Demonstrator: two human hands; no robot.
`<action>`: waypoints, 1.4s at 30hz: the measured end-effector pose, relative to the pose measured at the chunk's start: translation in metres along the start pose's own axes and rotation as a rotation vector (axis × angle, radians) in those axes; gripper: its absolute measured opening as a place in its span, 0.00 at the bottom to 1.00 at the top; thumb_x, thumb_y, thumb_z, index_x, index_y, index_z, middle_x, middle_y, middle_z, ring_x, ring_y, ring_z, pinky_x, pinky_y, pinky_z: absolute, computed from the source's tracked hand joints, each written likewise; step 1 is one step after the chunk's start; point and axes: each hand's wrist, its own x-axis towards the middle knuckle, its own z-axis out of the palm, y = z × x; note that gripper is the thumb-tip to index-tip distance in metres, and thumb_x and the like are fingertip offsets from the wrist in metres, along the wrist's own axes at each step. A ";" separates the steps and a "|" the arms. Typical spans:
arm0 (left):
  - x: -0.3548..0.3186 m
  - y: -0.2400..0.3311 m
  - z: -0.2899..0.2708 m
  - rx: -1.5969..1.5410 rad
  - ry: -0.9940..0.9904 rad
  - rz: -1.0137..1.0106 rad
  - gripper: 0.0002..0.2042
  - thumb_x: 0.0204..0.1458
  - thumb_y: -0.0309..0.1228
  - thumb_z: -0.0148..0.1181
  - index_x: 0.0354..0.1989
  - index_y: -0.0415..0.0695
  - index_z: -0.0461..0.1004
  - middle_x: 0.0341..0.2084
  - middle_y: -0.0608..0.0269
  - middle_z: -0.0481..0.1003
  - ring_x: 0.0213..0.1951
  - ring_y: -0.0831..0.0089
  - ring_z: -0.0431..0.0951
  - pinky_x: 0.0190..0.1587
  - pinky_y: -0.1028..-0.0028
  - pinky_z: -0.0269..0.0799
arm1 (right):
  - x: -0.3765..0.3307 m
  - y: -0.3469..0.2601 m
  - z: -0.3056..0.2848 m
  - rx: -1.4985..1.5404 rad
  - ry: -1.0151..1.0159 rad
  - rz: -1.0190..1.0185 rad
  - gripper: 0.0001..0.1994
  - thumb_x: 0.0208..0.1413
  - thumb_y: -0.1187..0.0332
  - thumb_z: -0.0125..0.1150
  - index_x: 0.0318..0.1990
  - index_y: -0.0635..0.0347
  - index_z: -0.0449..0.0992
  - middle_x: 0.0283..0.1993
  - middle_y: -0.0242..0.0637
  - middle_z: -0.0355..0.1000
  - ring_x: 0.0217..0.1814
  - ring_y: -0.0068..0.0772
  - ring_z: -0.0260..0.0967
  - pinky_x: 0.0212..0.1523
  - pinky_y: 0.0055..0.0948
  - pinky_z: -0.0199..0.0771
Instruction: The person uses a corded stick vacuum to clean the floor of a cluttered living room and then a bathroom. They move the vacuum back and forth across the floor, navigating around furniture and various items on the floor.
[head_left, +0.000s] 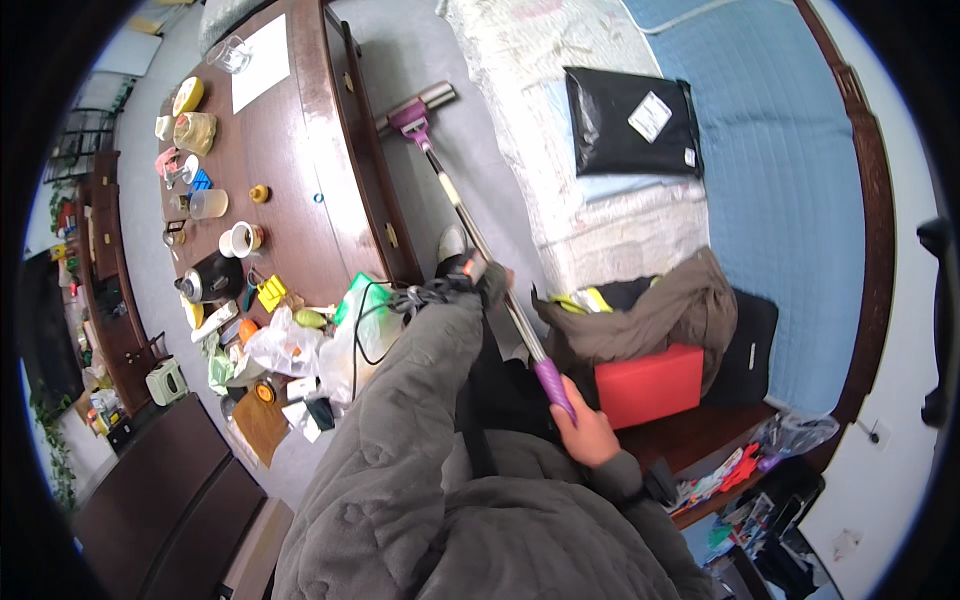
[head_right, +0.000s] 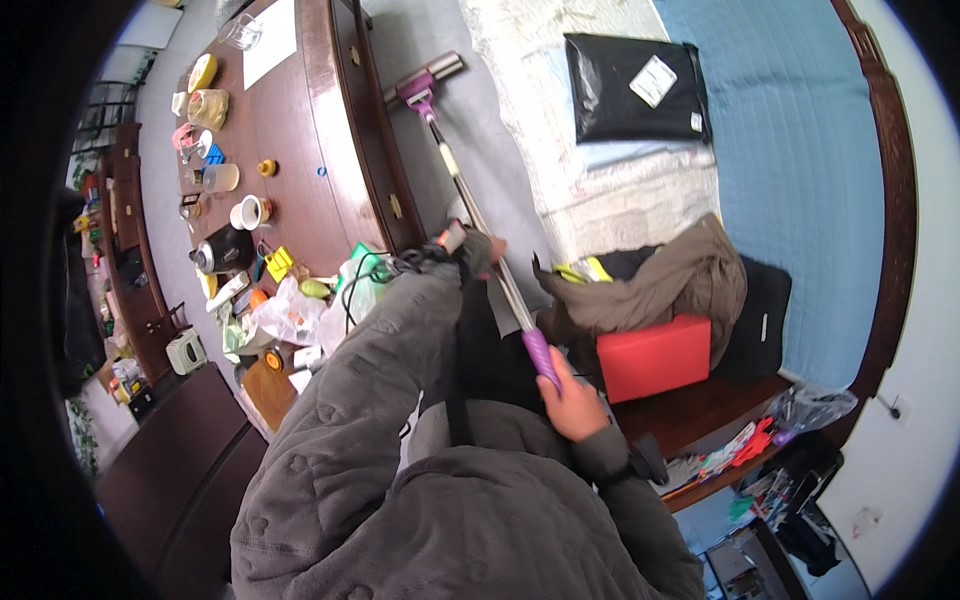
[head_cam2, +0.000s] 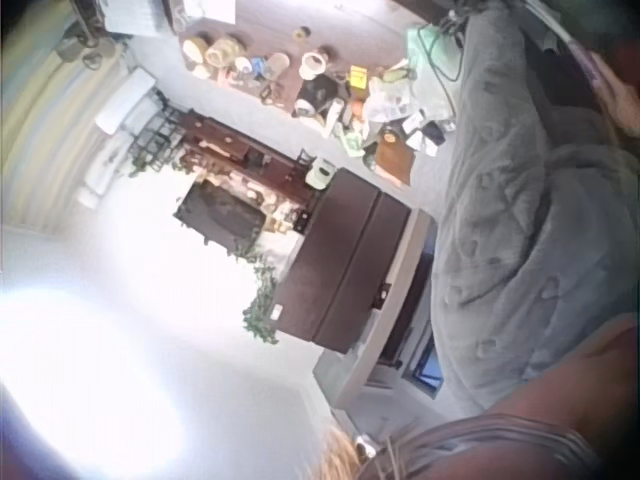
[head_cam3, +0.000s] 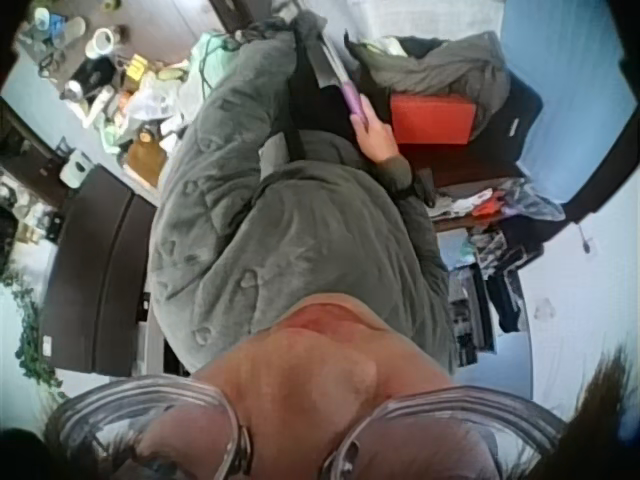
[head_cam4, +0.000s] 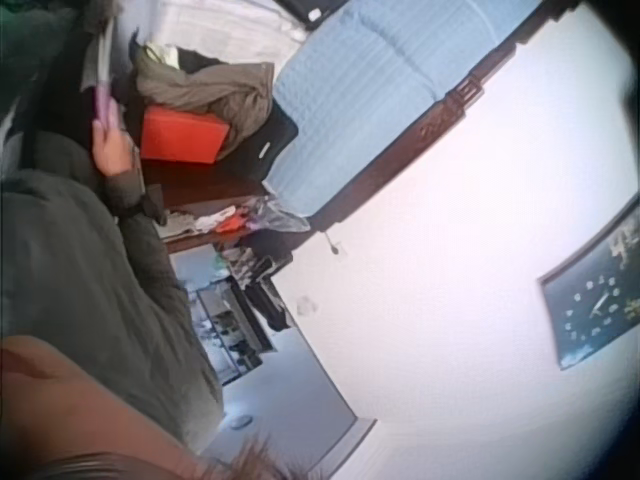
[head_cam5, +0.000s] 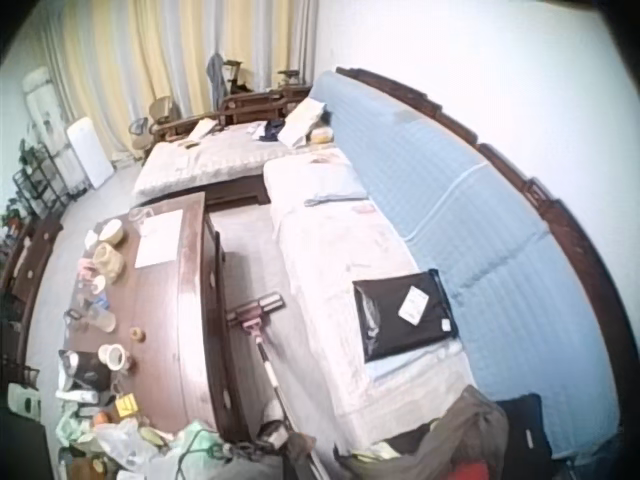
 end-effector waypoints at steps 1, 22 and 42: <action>-0.024 0.006 0.035 0.081 -0.077 0.056 0.25 0.51 0.43 0.60 0.52 0.39 0.64 0.36 0.41 0.76 0.38 0.49 0.80 0.37 0.55 0.76 | -0.034 0.025 -0.002 0.016 -0.036 0.029 0.30 0.60 0.55 0.52 0.69 0.46 0.54 0.36 0.63 0.73 0.38 0.67 0.71 0.41 0.56 0.71; -0.156 -0.021 0.121 -0.910 0.136 -0.006 0.23 0.46 0.39 0.61 0.40 0.30 0.63 0.31 0.35 0.76 0.30 0.48 0.81 0.37 0.59 0.77 | -0.124 0.050 0.020 0.120 -0.042 -0.037 0.27 0.63 0.58 0.50 0.69 0.48 0.55 0.35 0.57 0.75 0.38 0.58 0.75 0.42 0.43 0.74; -0.264 0.012 0.353 0.030 -0.182 -0.005 0.21 0.57 0.43 0.46 0.41 0.37 0.77 0.38 0.49 0.79 0.29 0.58 0.82 0.30 0.56 0.79 | -0.303 0.258 0.076 -0.081 -0.111 0.158 0.30 0.61 0.55 0.51 0.69 0.47 0.54 0.38 0.63 0.73 0.37 0.69 0.70 0.41 0.58 0.69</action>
